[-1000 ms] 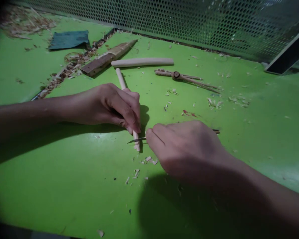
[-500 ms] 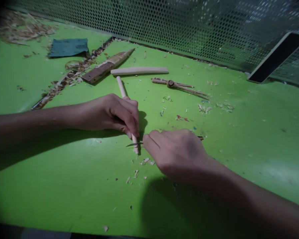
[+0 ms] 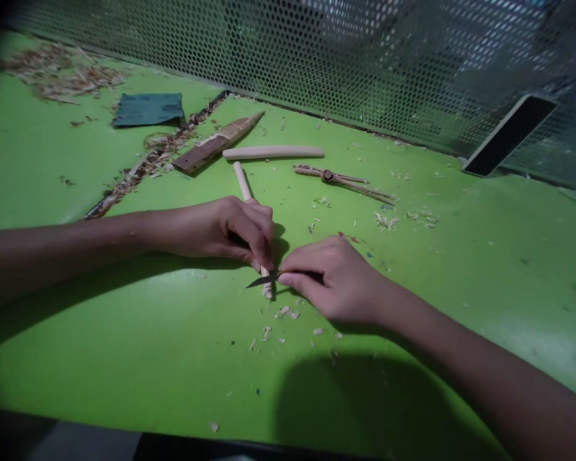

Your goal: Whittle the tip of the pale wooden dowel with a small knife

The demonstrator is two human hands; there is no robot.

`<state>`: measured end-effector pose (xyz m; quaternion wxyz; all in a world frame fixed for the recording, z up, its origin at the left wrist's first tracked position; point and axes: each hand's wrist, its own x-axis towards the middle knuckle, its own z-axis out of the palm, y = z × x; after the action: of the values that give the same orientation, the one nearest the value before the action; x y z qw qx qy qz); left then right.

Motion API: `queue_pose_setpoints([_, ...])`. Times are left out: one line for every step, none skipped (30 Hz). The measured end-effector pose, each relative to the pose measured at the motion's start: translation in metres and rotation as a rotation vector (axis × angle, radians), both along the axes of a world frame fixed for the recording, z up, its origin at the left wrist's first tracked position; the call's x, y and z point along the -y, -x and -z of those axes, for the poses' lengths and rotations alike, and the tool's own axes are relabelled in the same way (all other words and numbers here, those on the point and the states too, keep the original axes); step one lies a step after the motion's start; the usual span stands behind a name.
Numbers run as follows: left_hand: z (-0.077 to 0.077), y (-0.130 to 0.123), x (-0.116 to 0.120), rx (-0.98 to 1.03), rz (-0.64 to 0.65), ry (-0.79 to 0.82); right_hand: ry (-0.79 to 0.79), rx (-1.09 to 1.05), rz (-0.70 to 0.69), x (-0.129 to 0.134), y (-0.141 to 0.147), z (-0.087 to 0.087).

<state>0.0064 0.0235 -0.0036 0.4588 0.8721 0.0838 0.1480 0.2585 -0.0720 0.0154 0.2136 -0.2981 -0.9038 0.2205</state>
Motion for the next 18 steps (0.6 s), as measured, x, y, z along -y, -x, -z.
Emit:
queue_pose_setpoints([-0.001, 0.0, 0.0, -0.001, 0.0, -0.008, -0.002, -0.011, 0.009, 0.0, 0.0, -0.002])
queue_pose_setpoints([-0.001, 0.0, 0.0, 0.002, 0.0, -0.016, -0.03, -0.009, 0.022, 0.0, -0.001, -0.004])
queue_pose_setpoints([0.0, 0.0, 0.0, 0.008, 0.002, -0.021, -0.076, 0.008, 0.034, 0.002, -0.001, -0.004])
queue_pose_setpoints([0.001, 0.0, -0.001, 0.014, 0.005, -0.023, -0.133, 0.031, 0.041, 0.003, -0.002, -0.003])
queue_pose_setpoints([0.002, 0.0, -0.001, 0.02, 0.008, -0.023, -0.183, 0.062, 0.05, 0.005, -0.002, -0.001])
queue_pose_setpoints([0.003, 0.0, -0.002, 0.026, 0.011, -0.022, -0.225, 0.087, 0.052, 0.007, -0.002, 0.001])
queue_pose_setpoints([0.004, 0.0, -0.003, 0.03, 0.013, -0.019, -0.258, 0.11, 0.048, 0.008, -0.002, 0.004])
queue_pose_setpoints([0.004, 0.0, -0.003, 0.035, 0.014, -0.016, -0.294, 0.132, 0.043, 0.01, -0.001, 0.007])
queue_pose_setpoints([0.005, 0.0, -0.004, 0.041, 0.015, -0.014, -0.337, 0.15, 0.036, 0.011, 0.0, 0.009])
queue_pose_setpoints([0.005, 0.0, -0.004, 0.049, 0.016, -0.011, -0.384, 0.17, 0.032, 0.012, 0.0, 0.01])
queue_pose_setpoints([0.005, 0.0, -0.004, 0.054, 0.017, -0.01, -0.43, 0.195, 0.029, 0.012, 0.001, 0.011])
queue_pose_setpoints([0.005, 0.0, -0.004, 0.054, 0.019, -0.008, -0.471, 0.222, 0.029, 0.013, 0.002, 0.01])
queue_pose_setpoints([0.004, 0.0, -0.004, 0.047, 0.016, -0.005, -0.506, 0.255, 0.035, 0.014, 0.003, 0.009])
queue_pose_setpoints([0.004, 0.0, -0.004, 0.035, 0.013, -0.001, -0.54, 0.283, 0.041, 0.015, 0.003, 0.008])
queue_pose_setpoints([0.003, 0.0, -0.003, 0.02, 0.006, 0.003, -0.57, 0.307, 0.045, 0.016, 0.004, 0.006])
queue_pose_setpoints([0.002, 0.0, -0.003, 0.005, -0.002, 0.006, -0.598, 0.325, 0.055, 0.018, 0.004, 0.005])
queue_pose_setpoints([0.001, 0.0, -0.002, -0.006, -0.008, 0.009, -0.624, 0.332, 0.064, 0.019, 0.005, 0.005])
queue_pose_setpoints([0.0, 0.0, -0.002, -0.012, -0.012, 0.009, -0.637, 0.333, 0.072, 0.021, 0.005, 0.005])
